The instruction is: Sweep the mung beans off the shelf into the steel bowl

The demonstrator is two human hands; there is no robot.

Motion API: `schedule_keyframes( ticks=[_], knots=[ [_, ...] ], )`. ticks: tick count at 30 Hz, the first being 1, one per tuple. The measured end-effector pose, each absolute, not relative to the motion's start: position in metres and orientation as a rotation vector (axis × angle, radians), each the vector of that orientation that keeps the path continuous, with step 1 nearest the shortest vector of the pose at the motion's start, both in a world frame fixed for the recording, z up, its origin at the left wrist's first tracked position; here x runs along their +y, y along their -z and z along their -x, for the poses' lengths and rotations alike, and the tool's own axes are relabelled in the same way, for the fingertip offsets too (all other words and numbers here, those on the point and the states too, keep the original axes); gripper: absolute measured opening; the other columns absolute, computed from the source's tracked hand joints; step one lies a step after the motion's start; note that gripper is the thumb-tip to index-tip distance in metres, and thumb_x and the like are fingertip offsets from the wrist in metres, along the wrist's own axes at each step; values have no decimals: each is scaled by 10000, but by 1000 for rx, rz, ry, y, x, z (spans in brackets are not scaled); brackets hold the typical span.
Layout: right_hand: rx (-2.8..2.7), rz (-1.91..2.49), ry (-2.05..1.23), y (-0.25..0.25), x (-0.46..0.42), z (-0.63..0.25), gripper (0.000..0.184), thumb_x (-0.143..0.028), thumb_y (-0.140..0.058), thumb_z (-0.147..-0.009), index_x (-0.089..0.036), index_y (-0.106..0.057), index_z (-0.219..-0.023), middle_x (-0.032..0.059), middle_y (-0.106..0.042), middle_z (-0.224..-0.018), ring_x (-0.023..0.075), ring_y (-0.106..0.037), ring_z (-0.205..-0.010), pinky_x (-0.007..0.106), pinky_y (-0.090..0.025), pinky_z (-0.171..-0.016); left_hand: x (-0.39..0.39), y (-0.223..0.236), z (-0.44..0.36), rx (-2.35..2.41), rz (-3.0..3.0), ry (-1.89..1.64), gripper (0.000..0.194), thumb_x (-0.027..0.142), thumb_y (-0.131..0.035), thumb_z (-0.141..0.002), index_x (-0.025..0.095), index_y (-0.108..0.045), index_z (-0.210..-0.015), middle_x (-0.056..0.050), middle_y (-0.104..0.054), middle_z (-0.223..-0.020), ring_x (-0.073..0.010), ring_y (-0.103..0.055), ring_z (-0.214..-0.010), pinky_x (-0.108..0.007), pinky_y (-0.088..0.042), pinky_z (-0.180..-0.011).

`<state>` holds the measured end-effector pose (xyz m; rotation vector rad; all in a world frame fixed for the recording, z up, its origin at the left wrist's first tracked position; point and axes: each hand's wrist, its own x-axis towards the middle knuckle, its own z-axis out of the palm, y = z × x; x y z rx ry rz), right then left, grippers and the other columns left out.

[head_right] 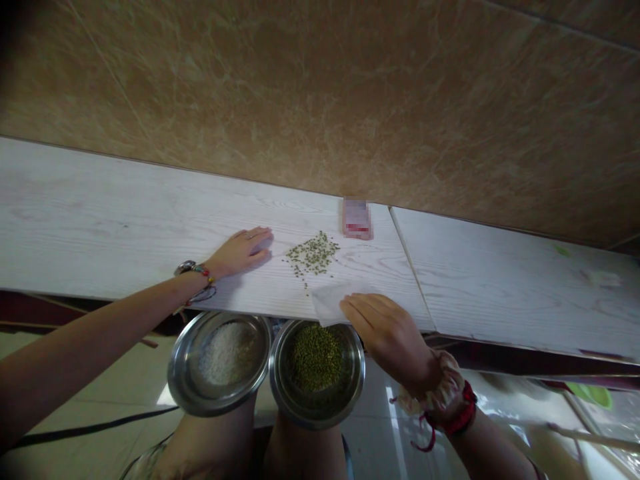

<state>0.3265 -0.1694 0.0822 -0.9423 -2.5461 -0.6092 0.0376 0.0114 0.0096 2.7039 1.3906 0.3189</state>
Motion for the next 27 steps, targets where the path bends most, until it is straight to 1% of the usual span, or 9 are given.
schedule_keyframes(
  ticks=[3,7,10,13,20,24,27],
  knots=[
    [-2562,951,544,-89,-176,-328,270,-78,-388,-924,-109,-645,-1001,114,-738,-943,182,-690,-885,303,-568,-818,12,-8,-37,1382,-2706,-346,490,392,-354,-876,171,-514,-1284,-95,-468,-1436,-239,-413,-1328,-407,-320,-1092],
    [-2530,984,577,-96,-180,-335,267,-60,-389,-913,-119,-628,-1016,116,-737,-920,190,-696,-866,302,-576,-798,14,-5,-36,1368,-2712,-371,484,397,-361,-874,191,-510,-1287,-80,-486,-1424,-233,-419,-1323,-410,-322,-1090],
    [-2520,1006,620,-95,-180,-338,257,-46,-393,-907,-118,-622,-997,117,-738,-894,196,-702,-833,303,-584,-769,14,-5,-36,1371,-2714,-364,488,398,-357,-873,182,-515,-1282,-89,-482,-1425,-236,-420,-1323,-410,-322,-1091],
    [-2552,983,587,-92,-182,-338,259,-39,-395,-900,-113,-617,-1010,121,-738,-909,201,-704,-837,308,-589,-761,13,-6,-36,1379,-2717,-358,494,400,-352,-872,172,-518,-1278,-98,-478,-1428,-238,-418,-1325,-405,-324,-1091],
    [-2547,992,524,-94,-191,-341,277,-5,-407,-871,-116,-620,-1009,122,-737,-915,195,-701,-865,303,-583,-790,13,-8,-37,1384,-2712,-328,528,412,-332,-873,143,-511,-1291,-113,-462,-1437,-243,-407,-1333,-407,-315,-1099],
    [-2531,970,520,-91,-182,-339,252,-59,-396,-910,-105,-628,-995,128,-738,-914,201,-702,-856,318,-588,-773,13,-8,-37,1376,-2714,-339,516,408,-335,-876,159,-511,-1292,-102,-469,-1434,-239,-412,-1330,-407,-318,-1097],
    [-2528,918,496,-88,-173,-335,277,-88,-361,-936,-93,-636,-975,128,-739,-908,196,-700,-854,316,-587,-767,13,-8,-37,1370,-2706,-345,509,403,-352,-876,164,-510,-1296,-95,-472,-1432,-239,-407,-1332,-399,-309,-1102]
  ],
)
